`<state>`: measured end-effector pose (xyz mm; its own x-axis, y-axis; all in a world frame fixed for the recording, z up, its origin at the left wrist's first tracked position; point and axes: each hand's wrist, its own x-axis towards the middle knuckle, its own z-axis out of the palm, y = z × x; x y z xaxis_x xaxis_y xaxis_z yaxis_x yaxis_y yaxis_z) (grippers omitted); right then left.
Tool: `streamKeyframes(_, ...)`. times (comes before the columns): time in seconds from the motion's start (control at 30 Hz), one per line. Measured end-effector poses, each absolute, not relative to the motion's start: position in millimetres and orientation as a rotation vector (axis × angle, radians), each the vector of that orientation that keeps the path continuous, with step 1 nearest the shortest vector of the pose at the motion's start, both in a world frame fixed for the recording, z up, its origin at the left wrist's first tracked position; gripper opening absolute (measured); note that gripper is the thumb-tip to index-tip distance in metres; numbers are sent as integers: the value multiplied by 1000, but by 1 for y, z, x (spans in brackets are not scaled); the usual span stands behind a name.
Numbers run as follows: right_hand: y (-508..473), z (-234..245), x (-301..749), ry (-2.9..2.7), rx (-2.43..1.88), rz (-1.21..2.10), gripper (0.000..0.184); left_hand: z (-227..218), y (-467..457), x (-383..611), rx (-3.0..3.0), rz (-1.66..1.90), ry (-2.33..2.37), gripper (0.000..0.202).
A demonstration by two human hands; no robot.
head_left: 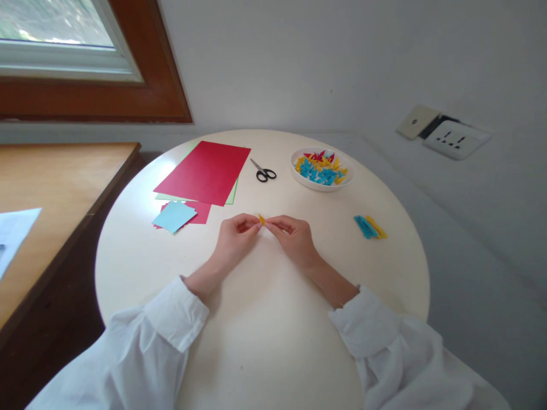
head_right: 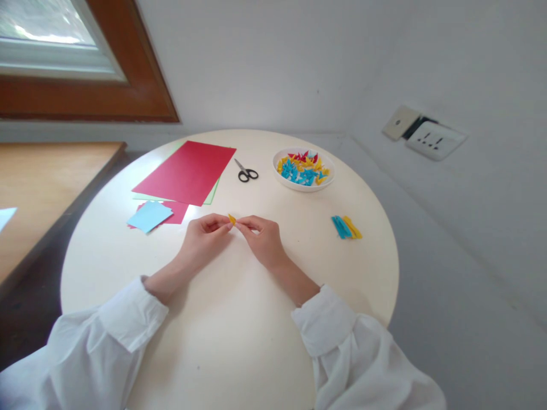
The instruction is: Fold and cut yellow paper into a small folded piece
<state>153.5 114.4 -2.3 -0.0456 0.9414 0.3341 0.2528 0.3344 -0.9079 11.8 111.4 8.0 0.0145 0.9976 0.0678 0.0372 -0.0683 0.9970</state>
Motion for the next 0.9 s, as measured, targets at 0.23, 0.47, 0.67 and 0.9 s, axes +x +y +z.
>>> streamKeyframes(0.23, 113, 0, 154, -1618, -1175, 745, 10, 3, 113, 12, 1360, 1234, 1209, 9)
streamKeyframes(0.47, 111, 3, 154, -1673, -1167, 677, 10, 6, 111, 13, 1398, 1217, 1238, 6)
streamKeyframes(0.67, 112, 0, 153, -1580, -1166, 742, 8, 9, 111, 14, 1379, 1227, 1277, 6)
streamKeyframes(0.9, 114, -3, 150, -1319, -1074, 959, 15, 6, 112, 12, 1192, 1258, 1160, 15)
